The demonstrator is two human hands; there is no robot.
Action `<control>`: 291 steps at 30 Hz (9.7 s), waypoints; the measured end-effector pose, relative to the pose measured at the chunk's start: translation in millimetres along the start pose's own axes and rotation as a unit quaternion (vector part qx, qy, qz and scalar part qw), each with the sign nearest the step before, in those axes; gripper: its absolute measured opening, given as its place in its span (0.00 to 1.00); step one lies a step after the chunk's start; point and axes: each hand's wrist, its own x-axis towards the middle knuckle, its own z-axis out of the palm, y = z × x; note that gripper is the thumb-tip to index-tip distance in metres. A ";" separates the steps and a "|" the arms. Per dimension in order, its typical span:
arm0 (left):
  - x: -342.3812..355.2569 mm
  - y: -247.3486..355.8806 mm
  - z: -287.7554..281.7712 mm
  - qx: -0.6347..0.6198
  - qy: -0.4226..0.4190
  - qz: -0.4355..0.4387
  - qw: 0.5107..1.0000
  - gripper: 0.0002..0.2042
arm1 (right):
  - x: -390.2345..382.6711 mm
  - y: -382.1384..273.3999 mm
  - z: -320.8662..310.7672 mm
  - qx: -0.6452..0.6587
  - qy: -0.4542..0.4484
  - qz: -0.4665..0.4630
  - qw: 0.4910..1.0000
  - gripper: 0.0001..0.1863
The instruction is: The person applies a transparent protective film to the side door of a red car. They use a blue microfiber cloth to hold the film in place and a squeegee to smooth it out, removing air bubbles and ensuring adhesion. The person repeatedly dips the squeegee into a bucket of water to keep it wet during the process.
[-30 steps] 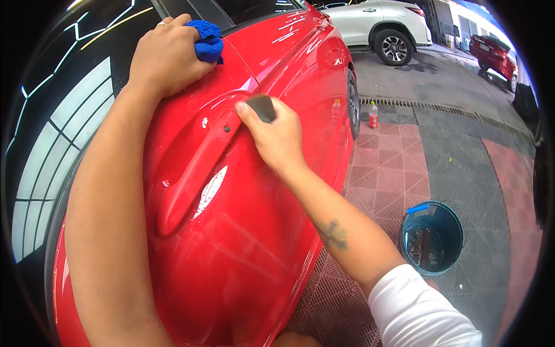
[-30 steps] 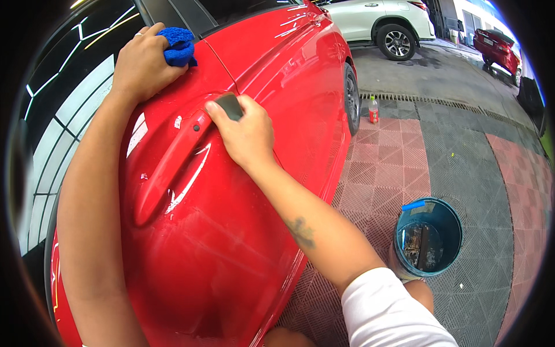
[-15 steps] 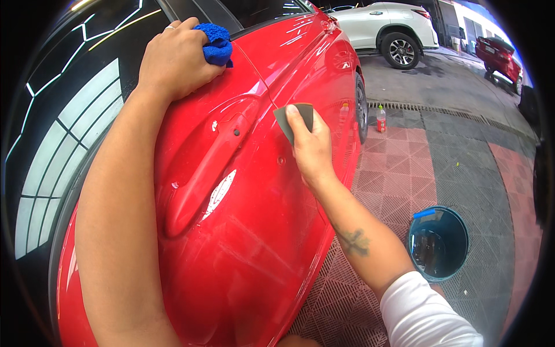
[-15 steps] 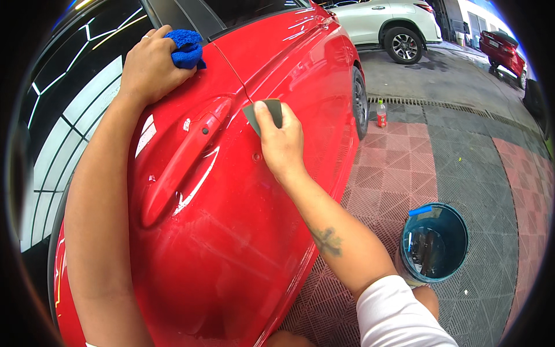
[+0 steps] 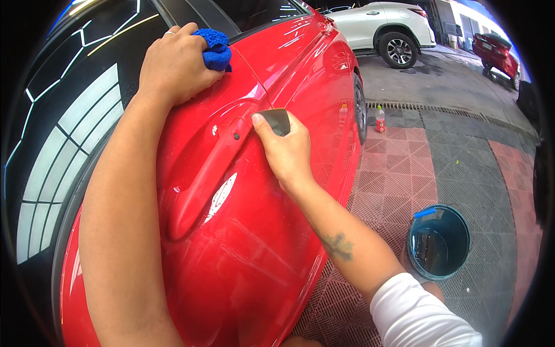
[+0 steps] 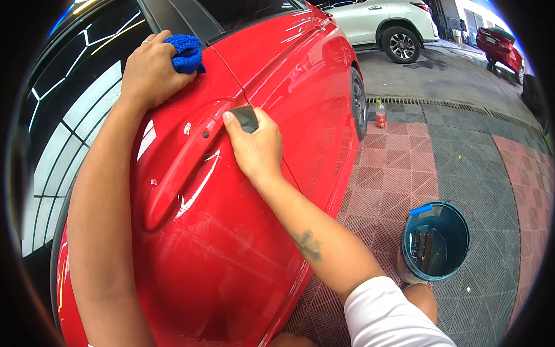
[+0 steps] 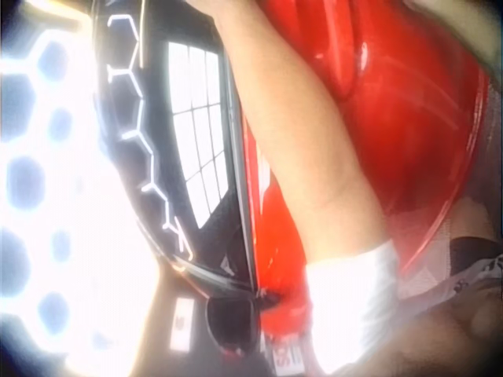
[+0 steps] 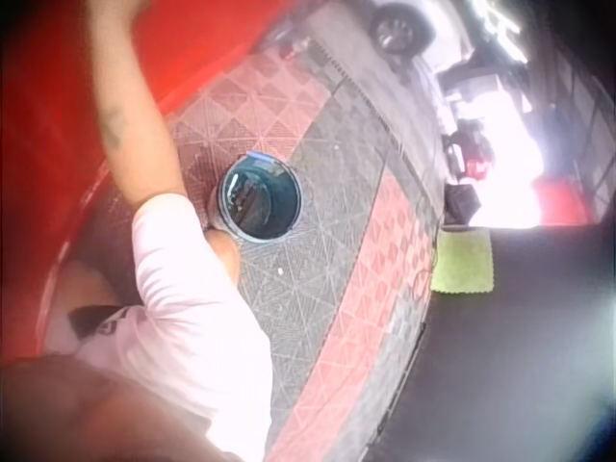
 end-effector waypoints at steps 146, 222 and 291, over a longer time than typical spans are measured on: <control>-9.9 -1.5 7.9 0.026 -0.006 0.009 1.000 0.22 | -3.7 -4.3 -3.4 0.038 -0.040 0.059 0.997 0.17; -4.1 -2.2 3.3 0.009 0.029 0.015 0.999 0.23 | -78.6 16.4 -143.4 0.254 0.051 0.159 0.953 0.15; -88.5 -59.7 -145.6 -0.057 -0.031 0.013 0.998 0.14 | -149.8 -147.6 -10.1 -0.370 -0.230 -0.485 0.759 0.26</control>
